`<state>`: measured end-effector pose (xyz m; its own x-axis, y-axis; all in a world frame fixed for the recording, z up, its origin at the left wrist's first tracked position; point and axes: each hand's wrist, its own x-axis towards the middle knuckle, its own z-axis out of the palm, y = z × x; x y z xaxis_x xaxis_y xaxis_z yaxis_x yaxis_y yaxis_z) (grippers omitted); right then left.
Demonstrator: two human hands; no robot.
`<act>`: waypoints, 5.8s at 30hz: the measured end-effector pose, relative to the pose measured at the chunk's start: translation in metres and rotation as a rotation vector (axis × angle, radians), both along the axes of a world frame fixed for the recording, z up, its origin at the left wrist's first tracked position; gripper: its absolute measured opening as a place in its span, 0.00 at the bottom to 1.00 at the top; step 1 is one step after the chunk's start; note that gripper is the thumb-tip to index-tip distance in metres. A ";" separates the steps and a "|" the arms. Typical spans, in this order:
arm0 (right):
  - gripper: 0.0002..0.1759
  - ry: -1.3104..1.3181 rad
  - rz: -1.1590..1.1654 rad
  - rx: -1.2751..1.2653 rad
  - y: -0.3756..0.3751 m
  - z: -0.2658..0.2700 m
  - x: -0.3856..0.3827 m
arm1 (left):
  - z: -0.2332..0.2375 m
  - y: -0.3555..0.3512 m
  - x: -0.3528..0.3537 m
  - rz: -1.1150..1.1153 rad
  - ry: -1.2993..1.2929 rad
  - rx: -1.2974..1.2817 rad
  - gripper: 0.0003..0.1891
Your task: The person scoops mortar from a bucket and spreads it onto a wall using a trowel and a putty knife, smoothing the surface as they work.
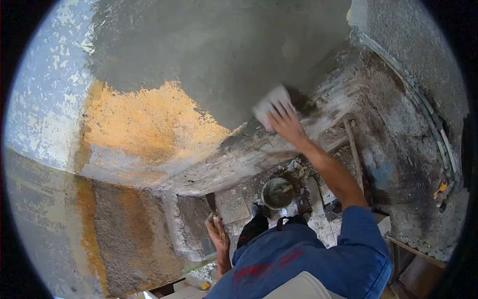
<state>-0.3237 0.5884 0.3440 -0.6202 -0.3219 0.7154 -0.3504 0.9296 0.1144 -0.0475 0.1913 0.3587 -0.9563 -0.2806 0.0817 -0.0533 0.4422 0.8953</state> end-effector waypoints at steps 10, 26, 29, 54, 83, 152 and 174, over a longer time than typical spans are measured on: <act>0.31 -0.582 -0.210 -0.777 -0.007 -0.034 0.079 | -0.028 -0.029 0.019 0.058 -0.066 0.026 0.18; 0.34 0.027 0.318 -0.444 -0.174 0.004 0.035 | -0.018 -0.029 0.028 0.105 0.034 0.054 0.22; 0.32 -0.187 0.216 -0.675 -0.131 0.059 0.025 | -0.031 -0.050 0.040 0.140 0.036 -0.028 0.22; 0.14 0.462 -0.086 -1.081 0.051 0.176 -0.003 | -0.020 -0.051 0.005 0.118 0.067 0.021 0.22; 0.29 0.252 -0.410 -1.041 0.031 0.141 -0.002 | -0.008 -0.040 -0.025 0.016 -0.024 0.073 0.20; 0.35 -0.446 0.075 -0.340 -0.144 -0.047 0.033 | -0.021 -0.042 -0.007 0.057 -0.031 0.055 0.22; 0.28 -0.205 -0.037 -0.529 -0.197 -0.095 0.023 | -0.061 -0.164 -0.065 -0.004 0.029 0.118 0.16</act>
<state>-0.3011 0.3911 0.2489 -0.7677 0.0725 0.6367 -0.2820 0.8540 -0.4373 -0.1129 0.0276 0.2980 -0.9551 -0.2863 0.0760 -0.0249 0.3333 0.9425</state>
